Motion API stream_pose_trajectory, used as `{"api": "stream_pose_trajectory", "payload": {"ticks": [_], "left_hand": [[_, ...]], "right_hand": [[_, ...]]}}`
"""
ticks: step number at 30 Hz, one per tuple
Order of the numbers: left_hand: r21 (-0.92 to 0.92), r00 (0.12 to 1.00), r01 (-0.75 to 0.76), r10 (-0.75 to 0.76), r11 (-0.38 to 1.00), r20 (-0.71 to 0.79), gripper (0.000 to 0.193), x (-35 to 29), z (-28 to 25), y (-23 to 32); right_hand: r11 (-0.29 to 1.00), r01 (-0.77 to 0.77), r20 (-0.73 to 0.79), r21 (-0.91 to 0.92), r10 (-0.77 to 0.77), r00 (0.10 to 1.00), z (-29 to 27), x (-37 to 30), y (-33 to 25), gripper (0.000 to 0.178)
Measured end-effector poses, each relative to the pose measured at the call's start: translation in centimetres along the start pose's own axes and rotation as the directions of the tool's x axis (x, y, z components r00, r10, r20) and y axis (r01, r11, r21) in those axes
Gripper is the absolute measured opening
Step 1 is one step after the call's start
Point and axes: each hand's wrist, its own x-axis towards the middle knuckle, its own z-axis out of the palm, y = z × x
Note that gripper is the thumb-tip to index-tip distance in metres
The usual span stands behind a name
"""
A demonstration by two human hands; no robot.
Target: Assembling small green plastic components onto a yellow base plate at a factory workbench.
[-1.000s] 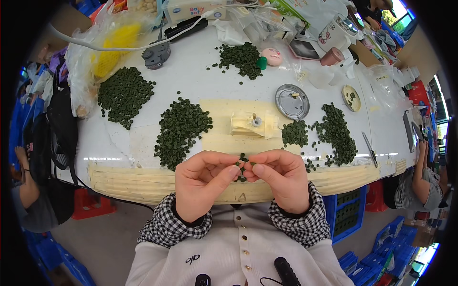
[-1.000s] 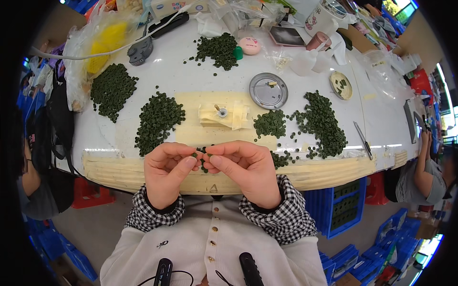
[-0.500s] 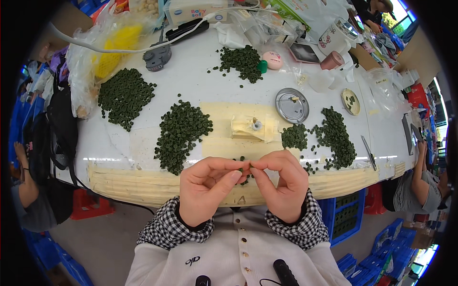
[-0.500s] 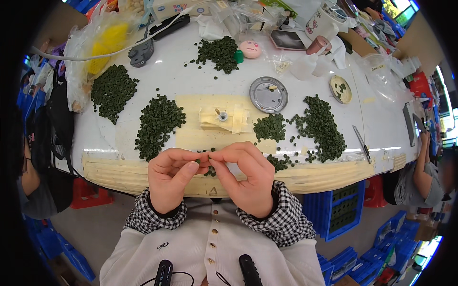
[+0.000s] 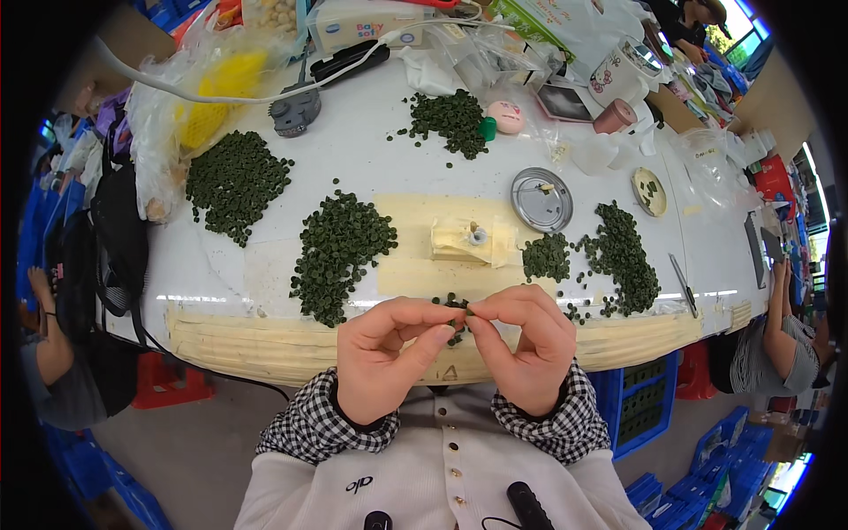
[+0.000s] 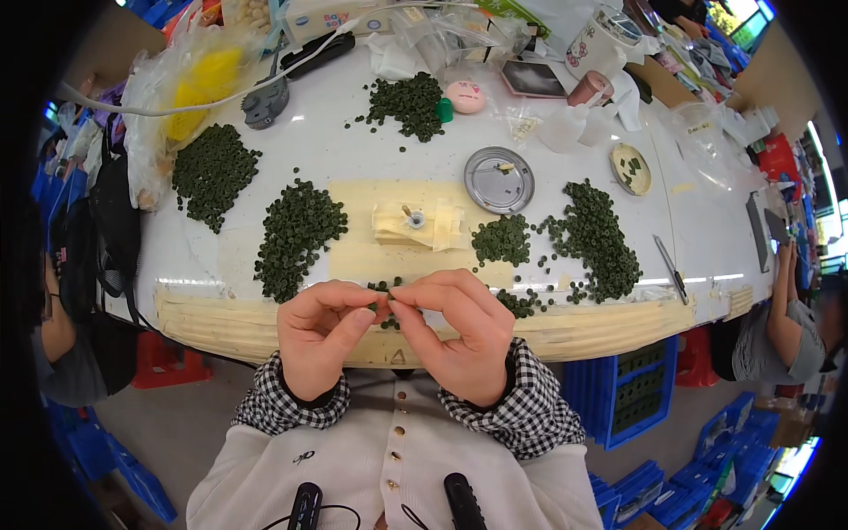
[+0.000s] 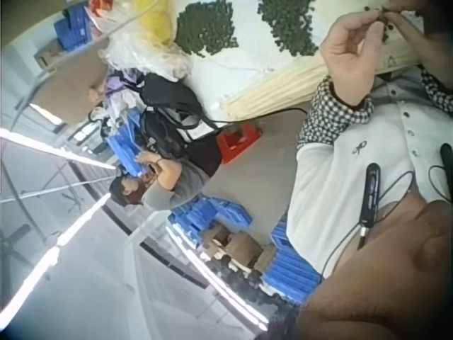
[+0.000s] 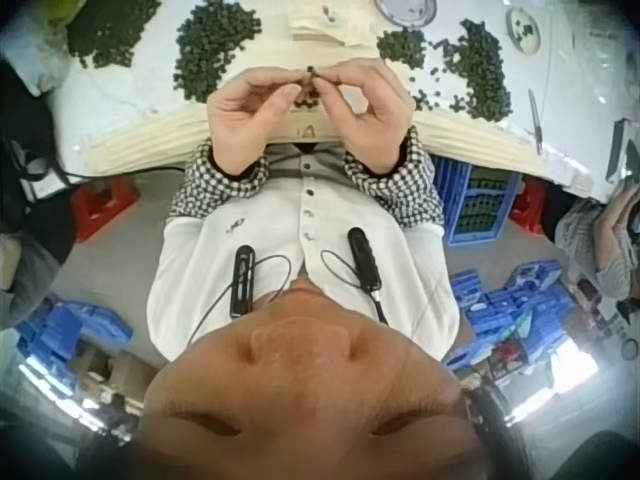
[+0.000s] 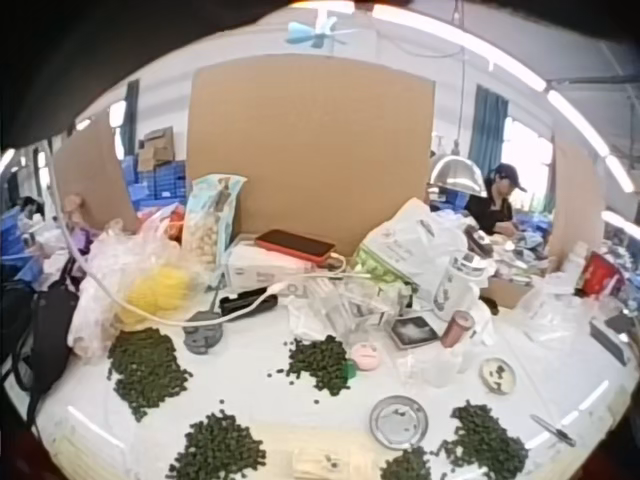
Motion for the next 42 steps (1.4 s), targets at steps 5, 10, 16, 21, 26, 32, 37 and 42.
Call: {"api": "stream_pose_trajectory", "payload": {"ticks": [5,10,16,21,26,32,37,42], "left_hand": [[0.017,0.998,0.060,-0.060,0.998,-0.015,0.018,0.0,0.0,0.1],[-0.025,0.997,0.063,-0.064,0.998,-0.032,0.016,0.0,0.3,0.1],[-0.047,0.994,0.095,-0.098,0.994,-0.049,0.015,0.1,0.5,0.0],[-0.098,0.990,0.134,-0.138,0.986,-0.036,0.015,0.1,0.1,0.0],[-0.038,0.991,0.132,-0.132,0.991,-0.008,0.015,0.4,-0.4,0.9],[0.201,1.000,0.029,-0.025,0.979,-0.018,0.016,0.3,-0.6,1.2],[0.288,0.998,-0.067,0.070,0.955,0.000,0.019,0.4,-0.6,1.4],[0.529,0.972,-0.230,0.222,0.817,0.079,0.022,0.5,-0.4,1.9]], "right_hand": [[0.999,0.013,0.024,0.035,-0.014,1.000,0.0,-0.2,0.1,0.021],[0.996,0.014,0.016,0.088,-0.015,1.000,0.0,-0.4,0.3,0.021],[0.997,0.037,0.005,0.074,-0.037,0.999,-0.1,-0.5,0.3,0.022],[0.976,0.217,0.003,-0.032,-0.217,0.976,0.0,-0.4,0.4,0.027],[0.959,0.279,0.062,-0.041,-0.276,0.959,0.0,-0.4,0.8,0.033],[0.960,0.280,0.146,-0.021,-0.274,0.950,-0.4,-0.2,0.6,0.035],[0.978,0.207,0.171,0.012,-0.206,0.964,-0.4,-0.3,0.3,0.034],[0.995,0.077,0.162,0.068,-0.087,0.983,-0.4,-0.5,0.1,0.032]]}}
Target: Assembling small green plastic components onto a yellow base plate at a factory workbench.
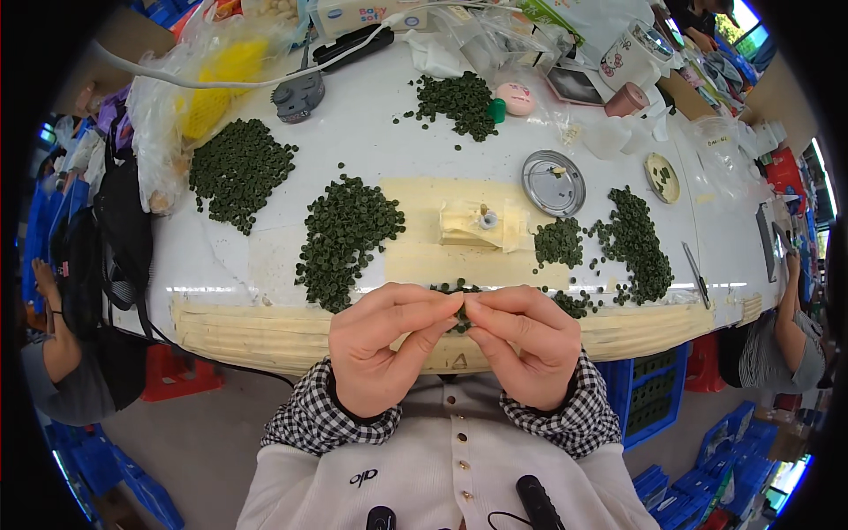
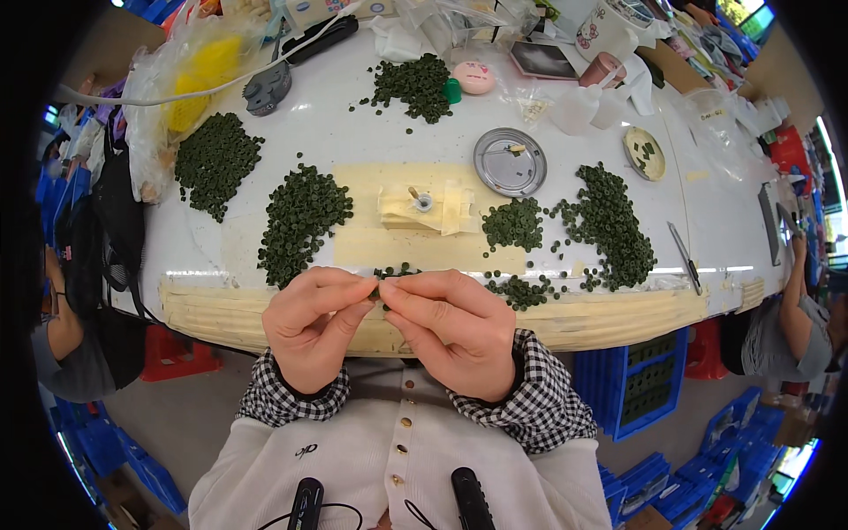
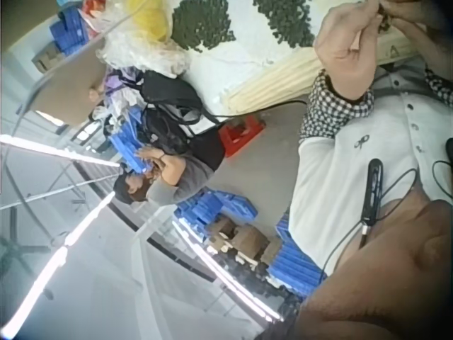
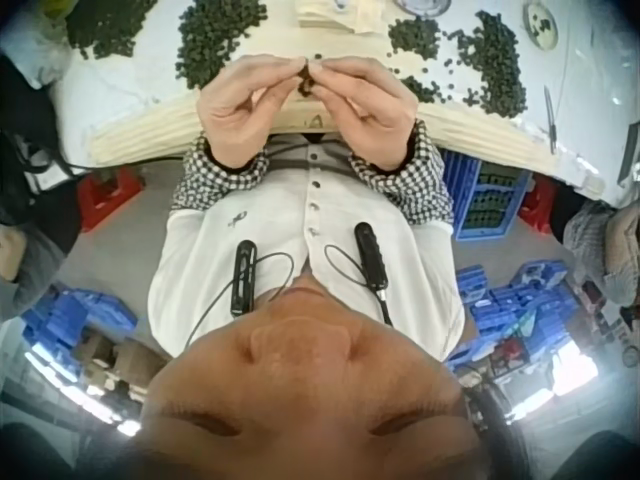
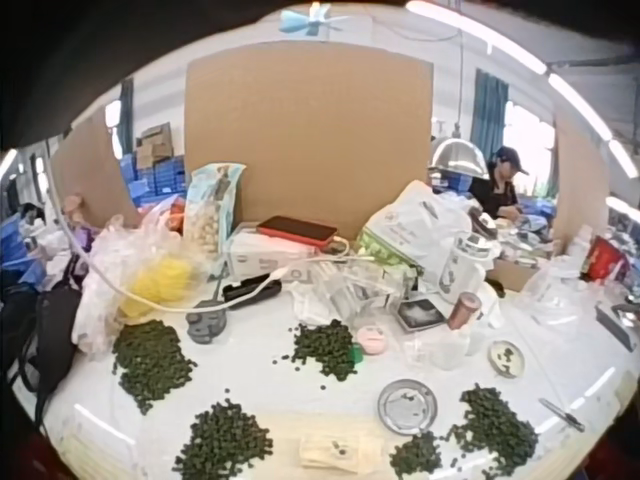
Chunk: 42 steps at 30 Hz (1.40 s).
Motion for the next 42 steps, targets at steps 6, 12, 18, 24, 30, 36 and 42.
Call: {"api": "stream_pose_trajectory", "payload": {"ticks": [6,12,18,24,30,36,42], "left_hand": [[-0.096,0.997,0.051,-0.056,0.994,-0.052,0.021,-0.1,0.4,-0.3],[-0.037,0.999,-0.020,0.018,0.999,-0.050,0.019,-0.2,0.1,-0.9],[0.035,0.998,-0.056,0.057,0.998,-0.035,0.019,0.1,0.4,-0.7],[0.043,0.997,-0.066,0.067,0.997,-0.036,0.020,0.1,0.5,-1.0],[-0.008,0.999,-0.002,0.002,1.000,-0.043,0.021,0.0,0.4,-1.3],[-0.019,0.998,0.006,-0.007,1.000,-0.063,0.019,0.2,0.4,-1.2],[-0.148,0.982,0.120,-0.139,0.982,-0.127,0.016,0.0,0.4,-1.6]], "right_hand": [[1.000,-0.011,0.013,0.003,0.011,1.000,0.0,-0.1,0.0,0.032],[0.999,0.034,0.008,-0.016,-0.034,0.999,0.1,0.2,-0.2,0.035],[0.999,0.041,-0.003,-0.031,-0.041,0.999,0.2,0.0,0.1,0.036],[0.998,0.025,-0.016,-0.049,-0.026,1.000,0.2,-0.1,-0.1,0.035],[0.994,0.036,-0.002,-0.105,-0.037,0.999,0.2,0.1,-0.3,0.034],[0.992,0.020,0.031,-0.121,-0.016,0.999,-0.1,0.6,-0.7,0.035],[0.949,-0.033,-0.068,-0.312,0.012,0.998,-2.0,3.3,-0.3,0.033]]}}
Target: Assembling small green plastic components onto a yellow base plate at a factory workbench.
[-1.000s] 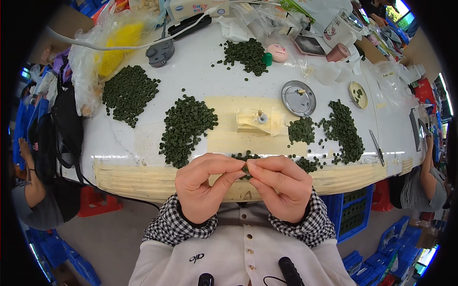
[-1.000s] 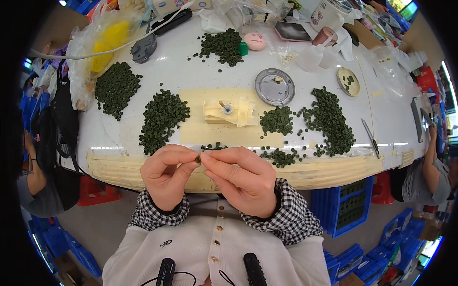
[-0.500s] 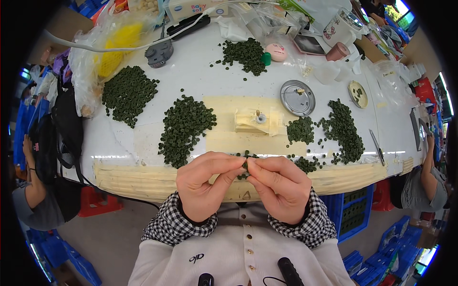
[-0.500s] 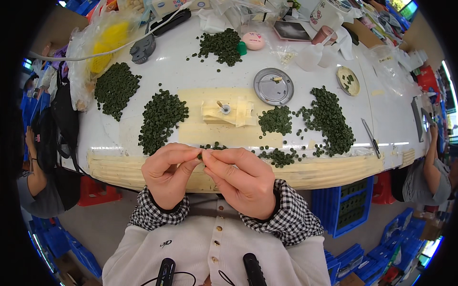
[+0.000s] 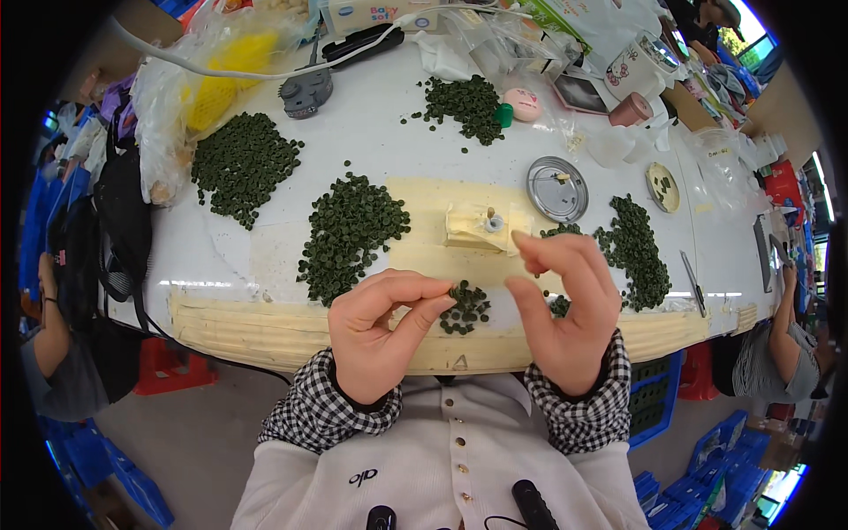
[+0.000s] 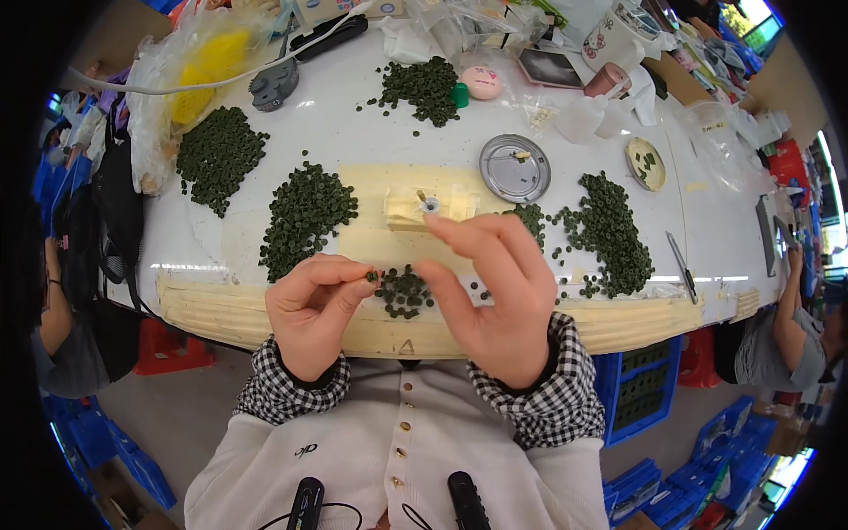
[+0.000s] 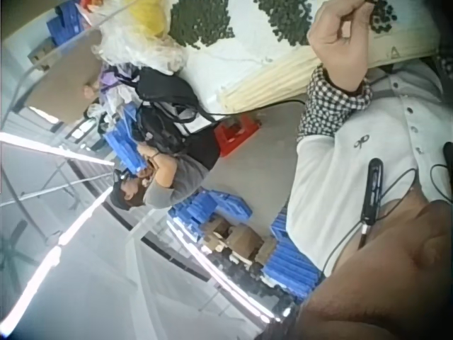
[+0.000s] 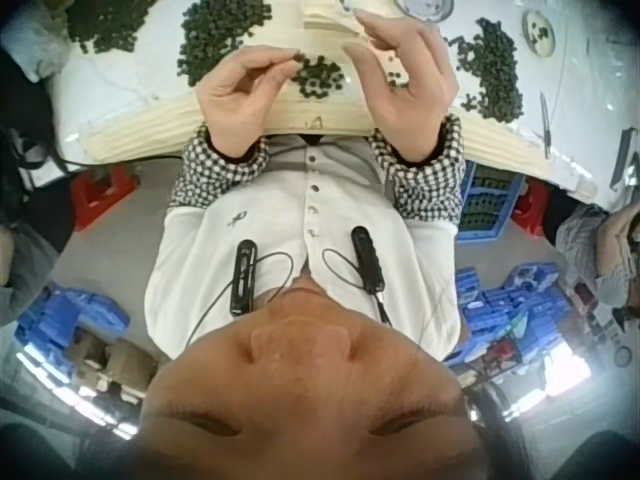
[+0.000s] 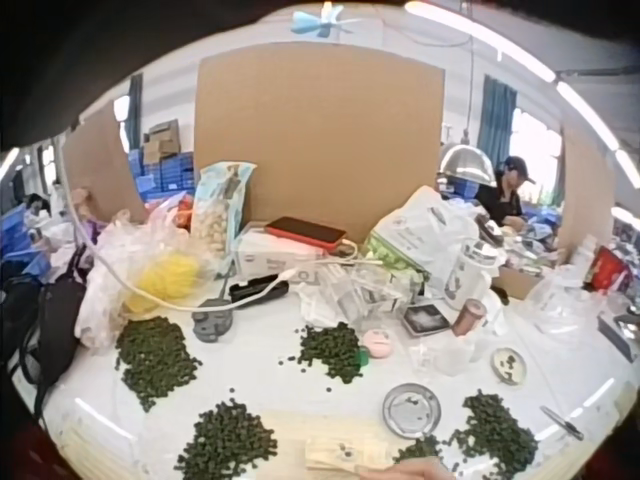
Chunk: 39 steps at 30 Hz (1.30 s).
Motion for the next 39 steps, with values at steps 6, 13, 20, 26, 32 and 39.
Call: {"api": "stream_pose_trajectory", "payload": {"ticks": [6,13,20,26,32,39], "left_hand": [[-0.079,0.998,0.062,-0.063,0.995,-0.004,0.015,0.0,0.1,0.0],[-0.085,0.999,0.051,-0.051,0.995,0.001,0.016,0.3,0.2,0.2],[0.014,1.000,0.001,-0.001,1.000,-0.009,0.015,0.2,0.0,0.0],[0.048,0.999,-0.037,0.036,0.998,0.020,0.014,0.4,0.1,0.1],[0.043,0.999,-0.049,0.049,0.998,0.022,0.015,0.4,0.0,-0.1],[0.048,0.999,-0.044,0.043,0.998,0.023,0.014,0.4,0.0,0.0]], "right_hand": [[0.936,0.151,0.069,-0.318,-0.136,0.988,0.3,3.7,1.6,0.024],[0.943,0.164,0.104,-0.289,-0.140,0.985,0.9,3.8,2.5,0.017],[0.984,0.177,-0.019,0.010,-0.176,0.984,-1.3,3.5,-0.8,0.014],[0.878,-0.044,0.126,0.477,-0.019,0.992,0.9,2.2,0.0,0.007],[0.913,-0.125,0.356,0.389,-0.024,0.934,0.0,2.5,-0.3,0.014],[0.932,-0.093,0.353,0.350,-0.039,0.935,-0.1,2.5,-0.2,0.013]]}}
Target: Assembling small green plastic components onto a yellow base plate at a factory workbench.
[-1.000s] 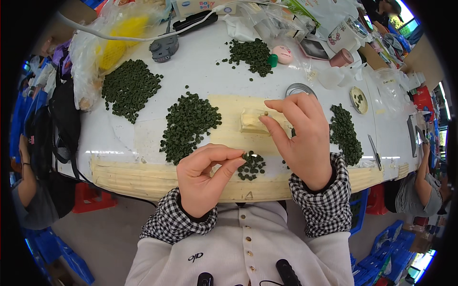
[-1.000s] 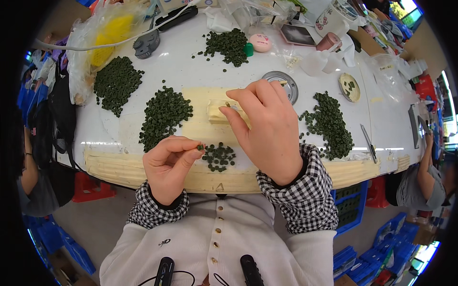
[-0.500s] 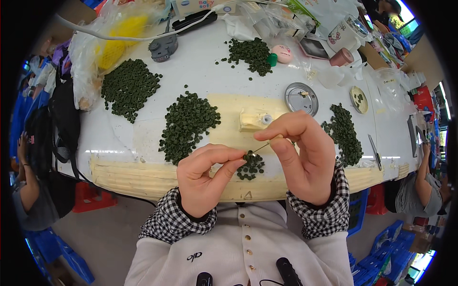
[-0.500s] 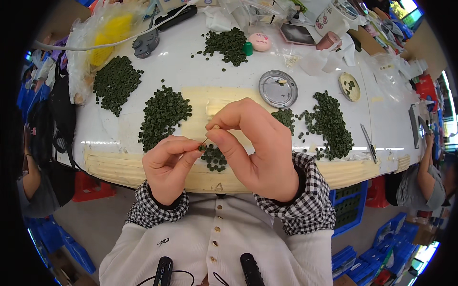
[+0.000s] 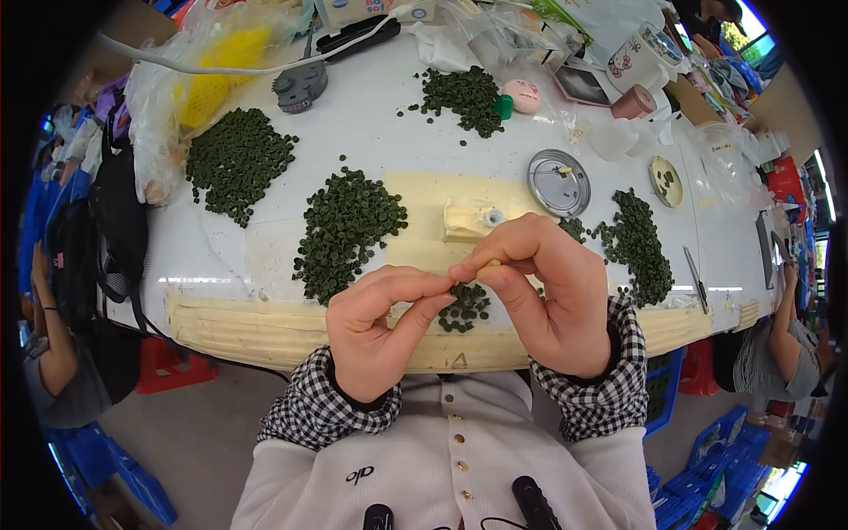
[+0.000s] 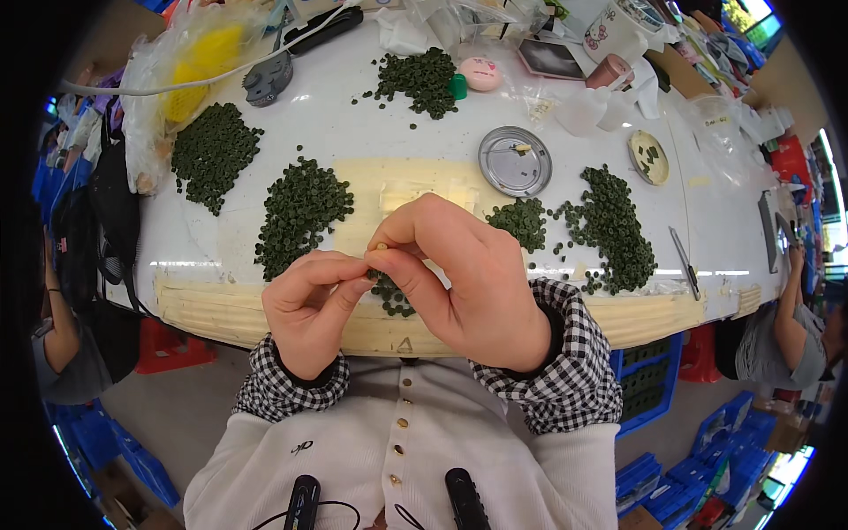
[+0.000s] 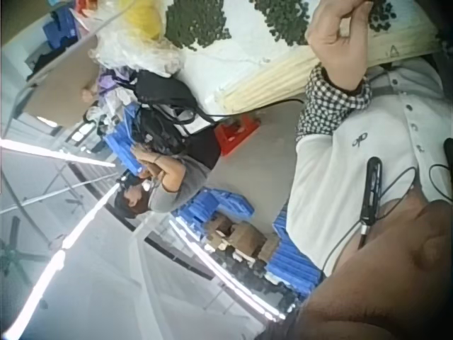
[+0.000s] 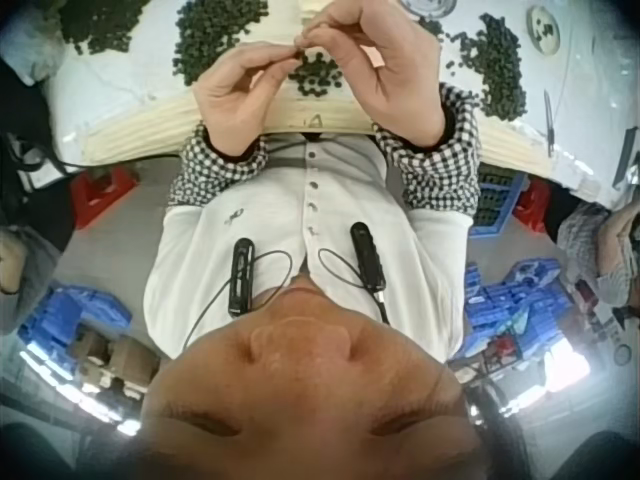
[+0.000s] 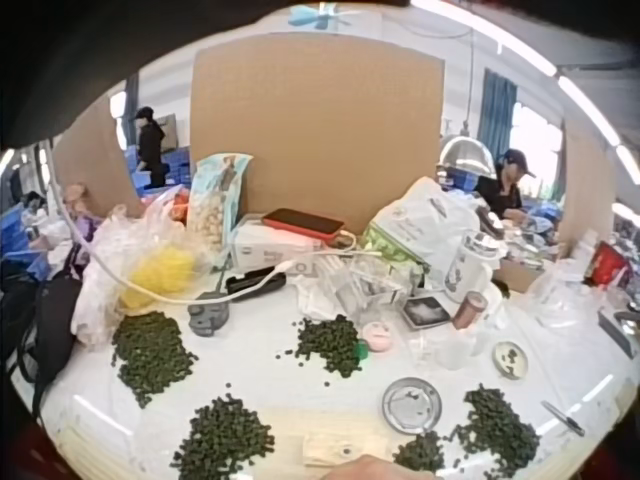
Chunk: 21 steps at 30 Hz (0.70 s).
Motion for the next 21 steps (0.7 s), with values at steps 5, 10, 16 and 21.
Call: {"api": "stream_pose_trajectory", "payload": {"ticks": [5,10,16,21], "left_hand": [[0.011,1.000,-0.006,0.006,1.000,-0.001,0.015,-0.1,-0.1,0.1],[0.019,1.000,-0.010,0.010,1.000,-0.006,0.016,-0.1,-0.1,-0.1],[-0.002,1.000,0.007,-0.007,1.000,-0.021,0.016,-0.1,0.1,0.0],[-0.029,0.999,0.025,-0.026,0.999,-0.032,0.016,-0.2,0.0,0.0]], "right_hand": [[0.996,-0.022,-0.010,0.084,0.022,1.000,0.0,0.1,0.1,0.013],[0.978,0.076,-0.402,-0.192,-0.149,0.904,0.2,0.6,1.8,0.007],[0.787,0.020,-0.270,-0.617,-0.235,0.934,-0.2,1.4,2.9,0.011],[0.765,0.011,-0.260,-0.644,-0.232,0.937,-0.1,0.9,2.0,0.019]]}}
